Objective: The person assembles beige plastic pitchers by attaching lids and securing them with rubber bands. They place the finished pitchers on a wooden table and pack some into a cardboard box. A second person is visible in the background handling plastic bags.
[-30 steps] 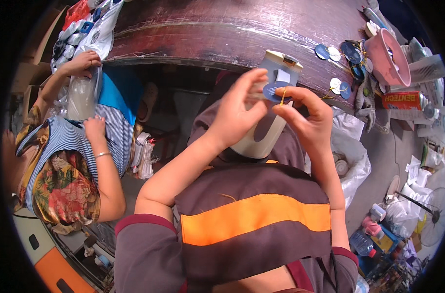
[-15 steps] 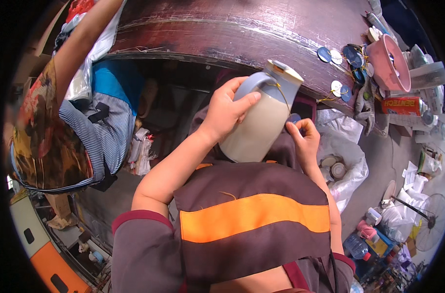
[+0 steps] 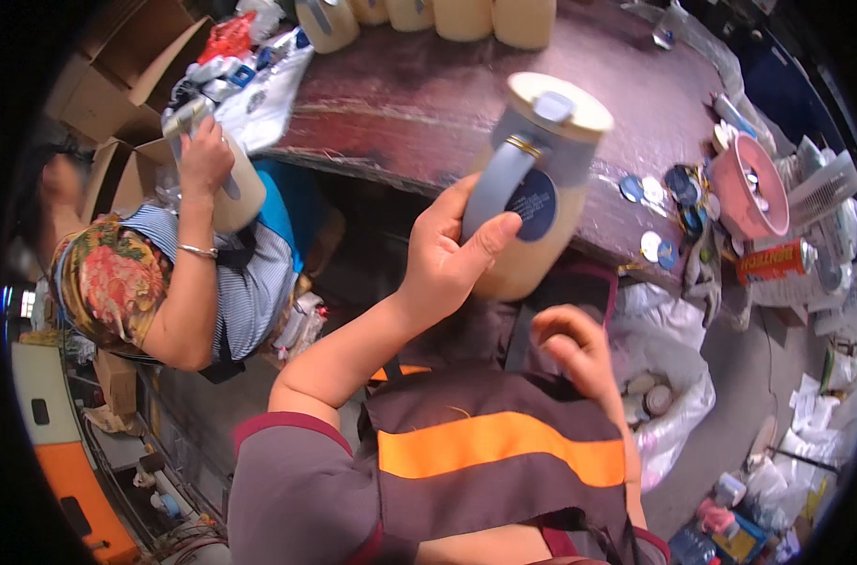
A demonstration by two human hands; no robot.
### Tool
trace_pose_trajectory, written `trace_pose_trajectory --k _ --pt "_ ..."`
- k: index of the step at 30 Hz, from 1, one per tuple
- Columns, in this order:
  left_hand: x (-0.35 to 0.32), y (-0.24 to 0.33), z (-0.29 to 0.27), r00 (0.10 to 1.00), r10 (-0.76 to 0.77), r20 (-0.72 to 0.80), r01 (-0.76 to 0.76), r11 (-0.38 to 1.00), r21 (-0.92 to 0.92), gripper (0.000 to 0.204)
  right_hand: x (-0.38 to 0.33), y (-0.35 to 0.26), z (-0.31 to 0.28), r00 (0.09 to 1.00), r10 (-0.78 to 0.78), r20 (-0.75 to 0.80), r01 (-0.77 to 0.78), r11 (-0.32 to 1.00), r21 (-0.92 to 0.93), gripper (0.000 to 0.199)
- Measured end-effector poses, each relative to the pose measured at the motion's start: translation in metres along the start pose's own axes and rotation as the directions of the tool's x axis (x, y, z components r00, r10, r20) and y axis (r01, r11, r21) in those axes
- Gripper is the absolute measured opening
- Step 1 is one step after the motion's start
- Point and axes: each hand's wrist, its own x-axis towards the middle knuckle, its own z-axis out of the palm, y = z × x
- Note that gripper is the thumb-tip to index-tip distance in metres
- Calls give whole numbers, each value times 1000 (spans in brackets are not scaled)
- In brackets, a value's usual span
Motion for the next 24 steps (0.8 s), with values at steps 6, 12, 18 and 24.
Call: trace_pose_trajectory --k 6,12,18,24 --pt "61 -45 -71 912 374 -171 -209 780 590 37 -6 31 33 954 285 99 -260 943 -206 32" --pt "93 -119 -171 755 412 -510 140 659 739 62 -8 46 19 940 337 52 -323 929 -182 31" --pt "15 -173 -75 948 -317 10 284 862 419 15 0 63 32 925 375 61 -369 924 -97 30" --pt "-89 -260 3 822 -528 214 -20 350 937 22 5 91 53 957 282 69 -264 945 -195 28"
